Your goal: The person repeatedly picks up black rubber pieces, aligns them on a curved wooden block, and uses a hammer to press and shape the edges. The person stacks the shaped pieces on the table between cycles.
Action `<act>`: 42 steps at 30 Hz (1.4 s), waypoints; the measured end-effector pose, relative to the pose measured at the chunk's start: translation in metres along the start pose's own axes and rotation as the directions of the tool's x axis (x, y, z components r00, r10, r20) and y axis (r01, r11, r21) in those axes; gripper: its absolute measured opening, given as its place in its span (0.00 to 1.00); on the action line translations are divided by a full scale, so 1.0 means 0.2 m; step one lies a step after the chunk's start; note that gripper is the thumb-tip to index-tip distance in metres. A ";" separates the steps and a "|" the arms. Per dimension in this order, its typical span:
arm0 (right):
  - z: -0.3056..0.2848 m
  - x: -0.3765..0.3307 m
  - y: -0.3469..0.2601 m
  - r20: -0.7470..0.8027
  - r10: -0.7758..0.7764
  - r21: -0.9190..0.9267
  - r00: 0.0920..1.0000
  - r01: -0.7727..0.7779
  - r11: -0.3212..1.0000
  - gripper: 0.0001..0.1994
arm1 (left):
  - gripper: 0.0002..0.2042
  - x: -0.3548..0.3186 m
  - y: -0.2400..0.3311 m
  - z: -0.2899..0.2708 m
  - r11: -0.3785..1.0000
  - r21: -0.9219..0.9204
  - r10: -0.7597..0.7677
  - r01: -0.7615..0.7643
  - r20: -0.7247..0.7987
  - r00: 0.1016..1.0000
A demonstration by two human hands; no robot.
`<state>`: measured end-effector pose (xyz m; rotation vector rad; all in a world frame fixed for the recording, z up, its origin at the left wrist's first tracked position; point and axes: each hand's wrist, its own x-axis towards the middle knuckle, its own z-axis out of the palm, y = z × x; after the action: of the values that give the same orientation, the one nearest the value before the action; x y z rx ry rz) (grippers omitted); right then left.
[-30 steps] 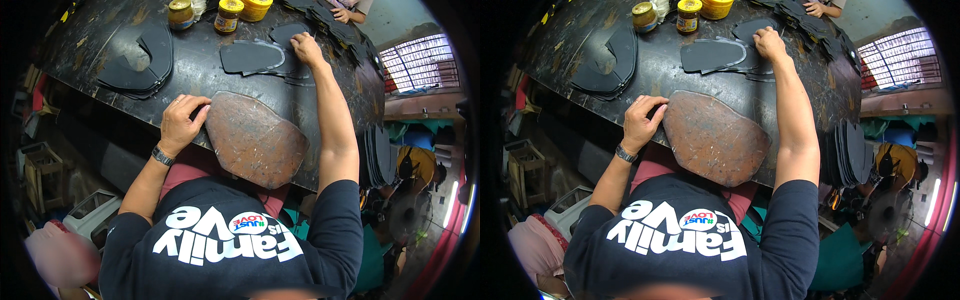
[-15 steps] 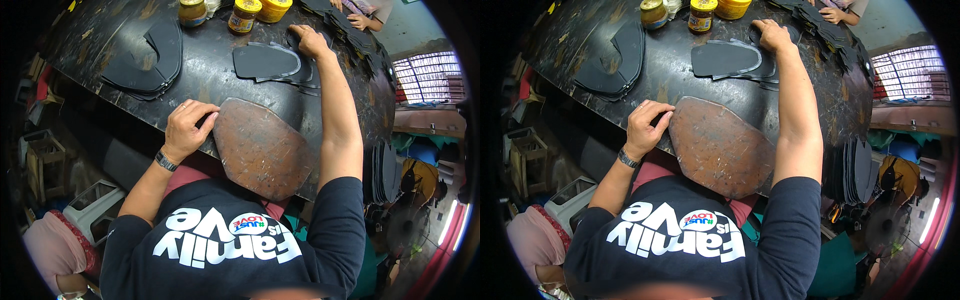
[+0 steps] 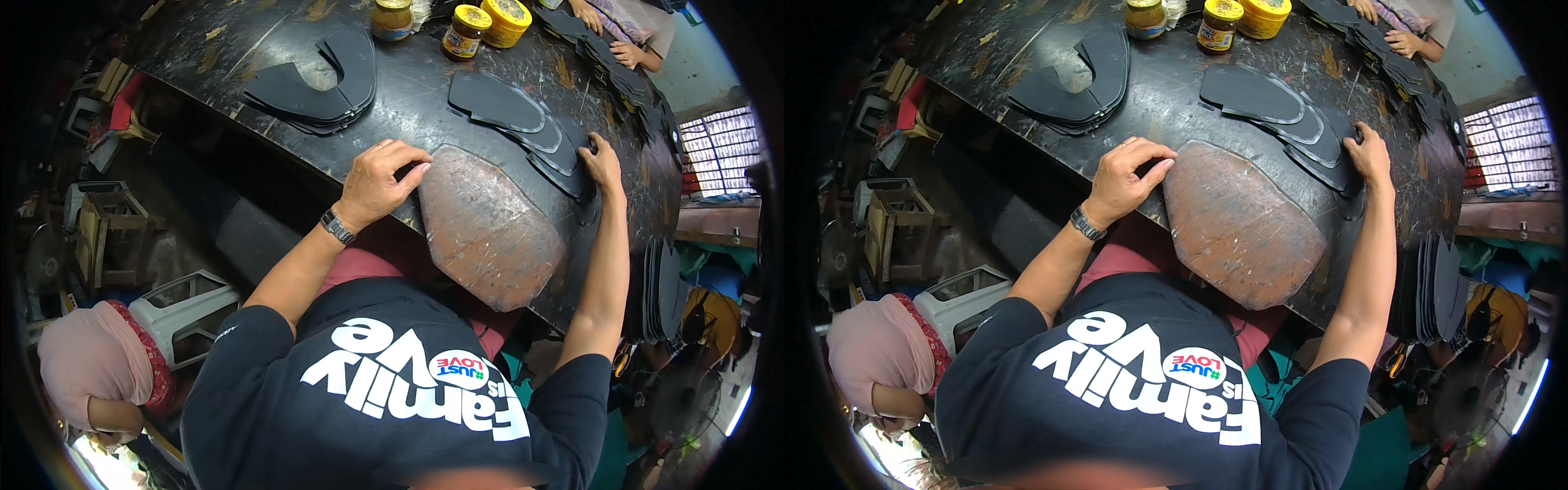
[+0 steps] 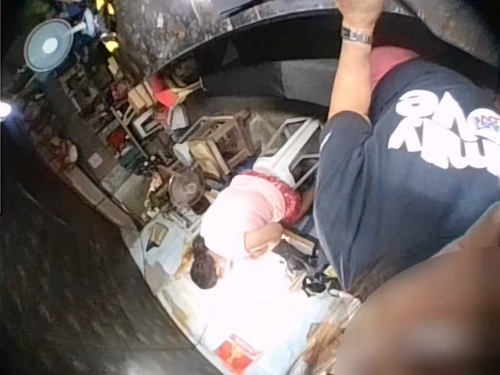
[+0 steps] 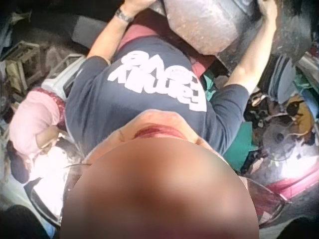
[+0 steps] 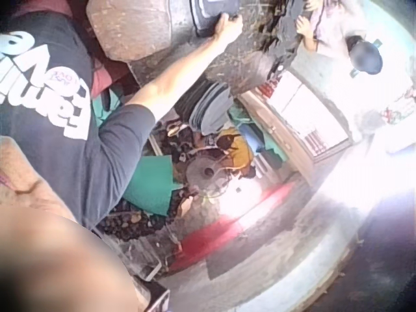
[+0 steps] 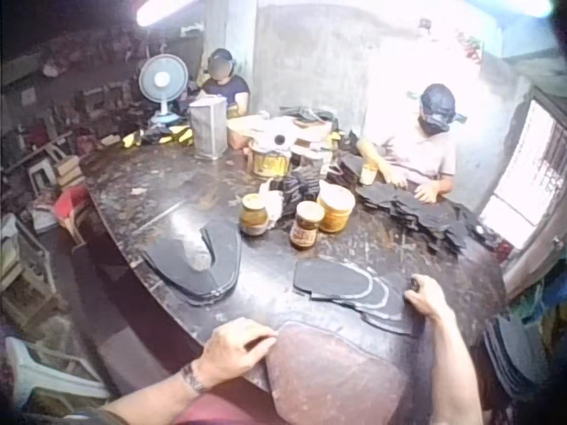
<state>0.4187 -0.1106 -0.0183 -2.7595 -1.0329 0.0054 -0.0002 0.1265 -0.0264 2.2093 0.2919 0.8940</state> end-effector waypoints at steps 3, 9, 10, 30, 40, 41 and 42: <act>-0.01 -0.21 -0.03 -0.082 0.161 0.124 0.983 -0.150 0.981 0.32 | 0.06 0.01 0.00 -0.03 0.983 -0.171 -0.071 0.072 0.009 0.997; 0.04 -0.42 -0.10 -0.304 0.203 0.128 0.931 -0.172 0.977 0.32 | 0.20 0.10 -0.17 -0.27 0.914 0.405 0.076 -0.026 -0.106 0.991; 0.05 -0.45 -0.13 -0.357 0.212 0.066 0.910 -0.202 0.977 0.32 | 0.24 0.12 -0.21 -0.29 0.858 0.510 0.003 0.063 -0.127 0.992; 0.11 -1.01 -0.85 -0.320 -0.097 0.317 0.943 0.202 0.927 0.21 | 0.32 0.40 -0.51 -0.76 0.938 0.326 -0.037 0.117 -0.242 0.970; 0.11 -1.02 -0.85 -0.322 -0.104 0.302 0.941 0.206 0.931 0.20 | 0.36 0.30 -0.49 -0.56 0.865 0.499 -0.112 0.058 0.078 0.991; 0.11 -1.02 -0.85 -0.318 -0.098 0.302 0.943 0.198 0.933 0.20 | 0.35 0.27 -0.46 -0.53 0.896 0.441 -0.144 0.053 0.174 0.974; 0.11 -1.01 -0.85 -0.311 -0.095 0.303 0.946 0.193 0.933 0.20 | 0.33 0.26 -0.43 -0.50 0.875 0.480 -0.145 0.055 0.152 0.978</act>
<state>0.1526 -0.1127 -0.0226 -2.2918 -1.0440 -0.2240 -0.0255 0.2652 -0.0099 2.6773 0.5839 0.5953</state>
